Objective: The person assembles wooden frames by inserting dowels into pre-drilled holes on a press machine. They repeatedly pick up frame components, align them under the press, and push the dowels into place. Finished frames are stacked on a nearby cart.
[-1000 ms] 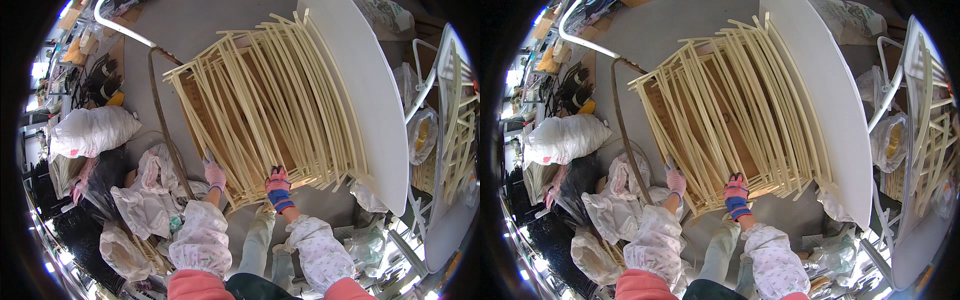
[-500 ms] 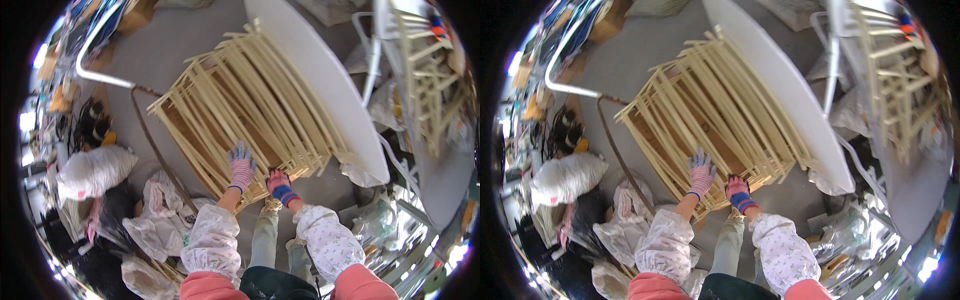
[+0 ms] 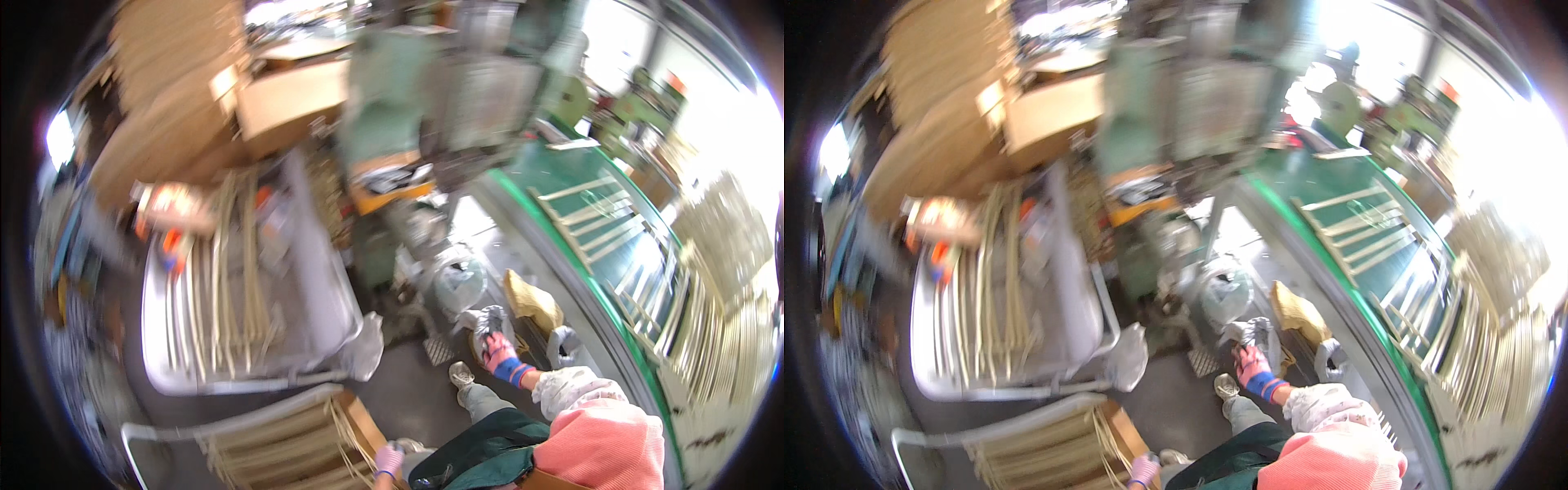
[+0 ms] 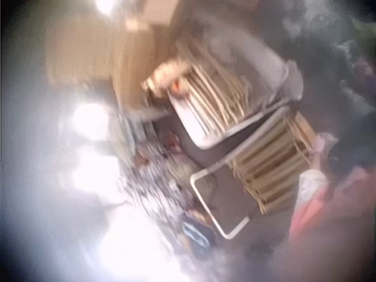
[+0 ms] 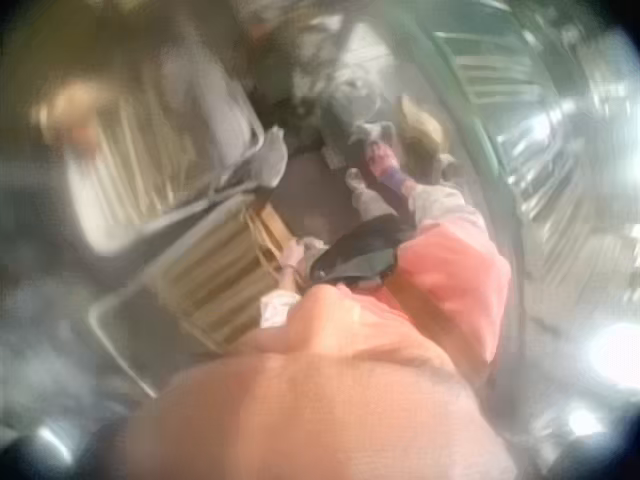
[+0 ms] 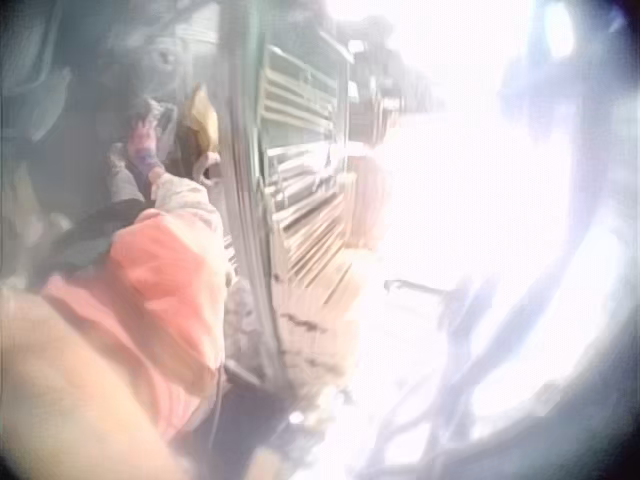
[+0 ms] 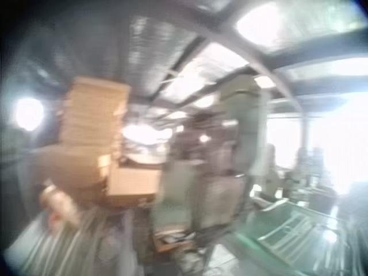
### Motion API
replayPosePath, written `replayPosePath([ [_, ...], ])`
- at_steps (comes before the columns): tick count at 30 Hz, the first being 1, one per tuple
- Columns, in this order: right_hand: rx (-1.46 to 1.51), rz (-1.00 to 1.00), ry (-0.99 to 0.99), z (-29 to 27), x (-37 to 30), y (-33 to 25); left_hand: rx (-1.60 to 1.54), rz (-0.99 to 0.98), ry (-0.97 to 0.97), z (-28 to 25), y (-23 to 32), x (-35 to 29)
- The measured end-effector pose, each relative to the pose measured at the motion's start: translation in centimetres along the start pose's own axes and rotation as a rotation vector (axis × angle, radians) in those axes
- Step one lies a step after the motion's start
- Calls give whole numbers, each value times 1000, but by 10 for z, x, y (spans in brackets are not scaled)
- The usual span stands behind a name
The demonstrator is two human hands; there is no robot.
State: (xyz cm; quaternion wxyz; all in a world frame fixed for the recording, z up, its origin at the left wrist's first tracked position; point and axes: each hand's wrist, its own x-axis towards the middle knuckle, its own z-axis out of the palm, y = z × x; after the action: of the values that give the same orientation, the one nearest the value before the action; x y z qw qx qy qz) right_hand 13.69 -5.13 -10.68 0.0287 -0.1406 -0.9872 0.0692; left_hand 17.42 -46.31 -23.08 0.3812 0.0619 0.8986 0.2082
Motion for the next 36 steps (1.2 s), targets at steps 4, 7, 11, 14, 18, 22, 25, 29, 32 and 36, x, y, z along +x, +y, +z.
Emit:
replayPosePath([
  [4,-284,334,307,-71,47,127,44,300,-50,-26,127,27],
  [7,-129,550,444,-111,82,226,180,398,-125,-56,226,49],
  [11,-147,759,162,-141,144,331,245,513,-112,-91,339,77],
  [14,-361,544,-176,-155,168,359,257,563,-20,-108,409,100],
  [18,-89,515,-70,-187,161,359,288,641,-27,-99,484,122],
  [22,-220,377,515,-224,146,367,265,785,-177,-82,535,123],
  [25,-280,362,-30,-218,139,376,325,815,-310,-79,566,118],
  [29,-190,536,-75,-168,143,375,335,771,-304,-83,594,114],
  [32,-191,558,-80,-153,145,367,321,714,-328,-92,598,112],
  [36,-12,628,-350,-236,107,371,273,848,-271,-105,589,115],
])
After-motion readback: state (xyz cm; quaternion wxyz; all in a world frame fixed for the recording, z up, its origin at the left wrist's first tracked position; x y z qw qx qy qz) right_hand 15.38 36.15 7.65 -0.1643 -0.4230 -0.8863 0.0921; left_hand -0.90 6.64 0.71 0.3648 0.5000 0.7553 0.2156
